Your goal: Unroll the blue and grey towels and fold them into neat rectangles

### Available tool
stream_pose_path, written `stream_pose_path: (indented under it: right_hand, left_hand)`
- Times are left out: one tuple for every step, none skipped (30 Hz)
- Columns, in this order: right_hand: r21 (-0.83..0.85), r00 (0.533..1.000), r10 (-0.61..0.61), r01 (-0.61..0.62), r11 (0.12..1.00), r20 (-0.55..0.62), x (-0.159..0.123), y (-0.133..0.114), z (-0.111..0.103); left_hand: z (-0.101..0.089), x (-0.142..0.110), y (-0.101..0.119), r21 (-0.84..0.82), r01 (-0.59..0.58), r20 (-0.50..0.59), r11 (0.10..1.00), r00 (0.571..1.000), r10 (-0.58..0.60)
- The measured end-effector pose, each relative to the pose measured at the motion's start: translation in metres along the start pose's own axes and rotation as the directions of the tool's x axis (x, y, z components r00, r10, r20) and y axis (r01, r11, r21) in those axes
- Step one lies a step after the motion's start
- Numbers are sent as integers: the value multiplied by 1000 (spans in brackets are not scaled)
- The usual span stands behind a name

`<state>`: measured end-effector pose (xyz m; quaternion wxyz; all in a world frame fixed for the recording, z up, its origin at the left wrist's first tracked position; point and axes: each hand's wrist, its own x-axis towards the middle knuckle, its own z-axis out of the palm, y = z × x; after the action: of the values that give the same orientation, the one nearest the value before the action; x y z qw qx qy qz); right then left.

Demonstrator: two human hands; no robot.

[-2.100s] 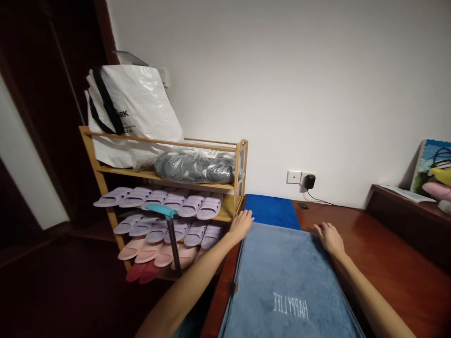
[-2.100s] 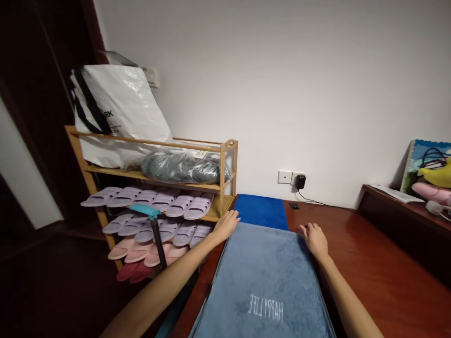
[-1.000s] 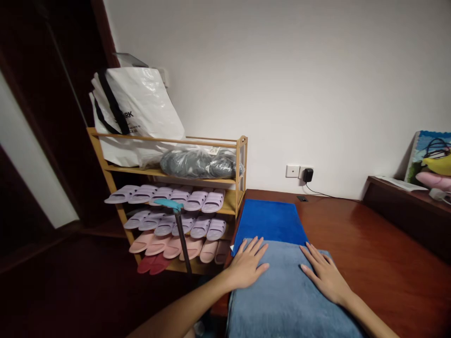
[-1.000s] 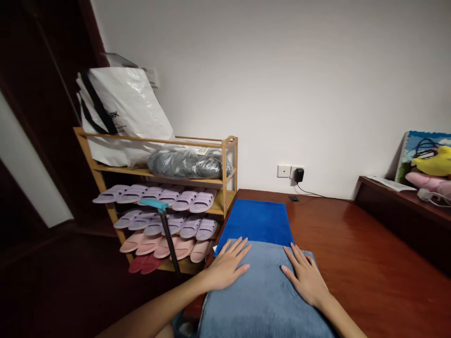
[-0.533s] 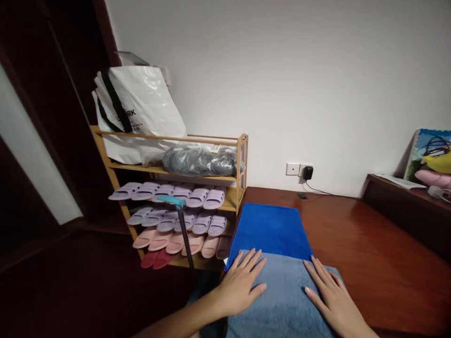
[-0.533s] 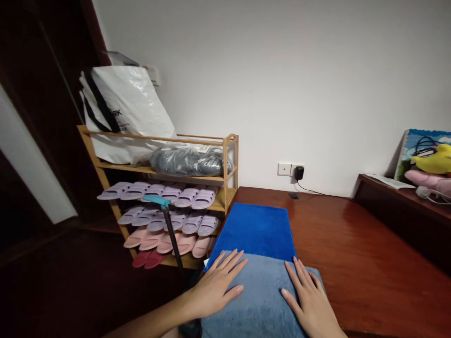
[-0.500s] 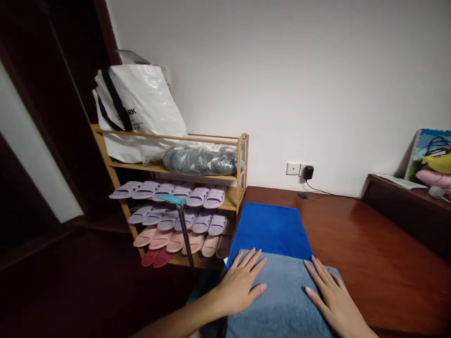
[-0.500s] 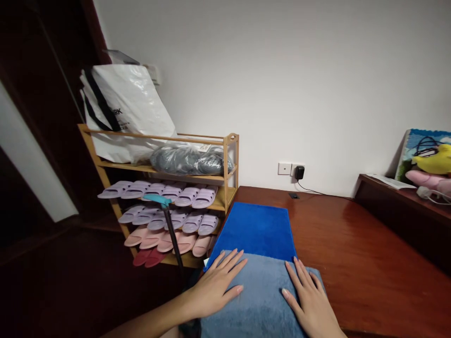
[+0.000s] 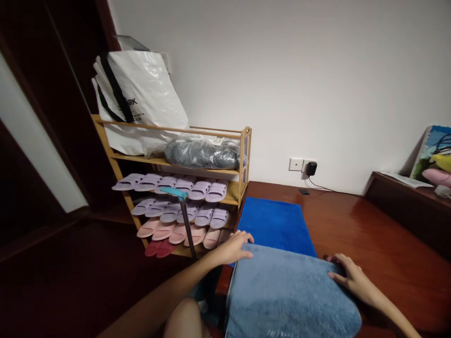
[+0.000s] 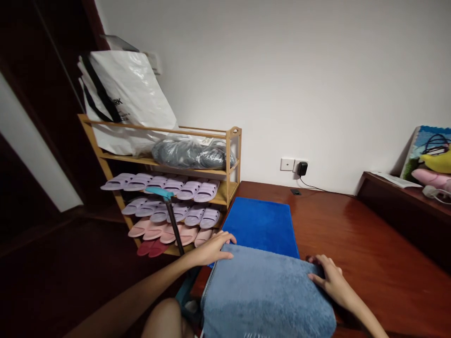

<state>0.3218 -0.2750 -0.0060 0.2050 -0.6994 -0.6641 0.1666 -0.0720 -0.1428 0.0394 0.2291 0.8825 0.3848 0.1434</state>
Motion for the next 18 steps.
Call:
stream_pose_path:
  right_hand:
    - [19,1000,10,-10,1000,25,2,-2,-3]
    - [37,999,15,-16,999,42,4,-5,-6]
    - [61,999,11,-14,998,53,5,-8,-9]
    - [93,998,-4,-2,996,60,6,-10,-12]
    - [137,998,-24,15,990,65,5,-11,-14]
    - [187,997,-44,30,982,68,3,-13,-17]
    - [239,996,-56,39,970,65,1,-14,-19]
    - [288,997,-61,45,957,48,-2,-15,-21]
    - [330,998,-61,50,943,20,-6,-15,-23]
    - [365,998,-56,56,929,-11,-9,-16,-25]
    - [398,998,-46,59,915,-44,-13,-17,-27]
    - [430,997,-31,59,901,-72,-16,-19,-29]
    - [460,996,-15,55,886,-90,-19,-20,-31]
    - [484,995,0,48,874,-99,-22,-22,-34]
    - [501,995,14,39,865,-102,-25,-24,-37]
    - [511,994,26,29,859,-102,-27,-26,-41]
    - [516,994,36,22,856,-103,-30,-29,-44]
    - [521,993,45,18,853,-108,-32,-31,-48]
  left_hand:
    - [-2,4,-1,-30,22,20,999,1000,-21]
    - [-5,7,-2,-55,34,34,998,999,-32]
    - [-7,9,-2,-75,36,43,996,999,-33]
    - [-10,10,-4,-92,31,48,995,999,-26]
    - [-13,10,-5,-108,21,49,994,999,-16]
    - [-15,9,-6,-128,12,49,992,999,-6]
    - [-17,7,-8,-150,6,47,989,999,2]
    - [-19,5,-9,-168,1,45,986,999,7]
    - [-20,2,-10,-197,3,47,980,999,6]
    - [-21,-1,-11,-247,14,55,969,998,-1]
    - [-22,-4,-11,-317,33,68,948,998,-12]
    - [-23,-7,-10,-400,55,84,915,996,-23]
    - [-25,-10,-8,-486,73,96,871,995,-30]
    - [-27,-13,-6,-564,83,98,822,995,-33]
    - [-30,-16,-3,-626,81,88,776,996,-33]
    - [-33,-19,1,-665,65,64,744,997,-30]
    - [-37,-22,5,-695,44,34,718,999,-28]
    - [-41,-25,9,-719,23,3,695,1000,-31]
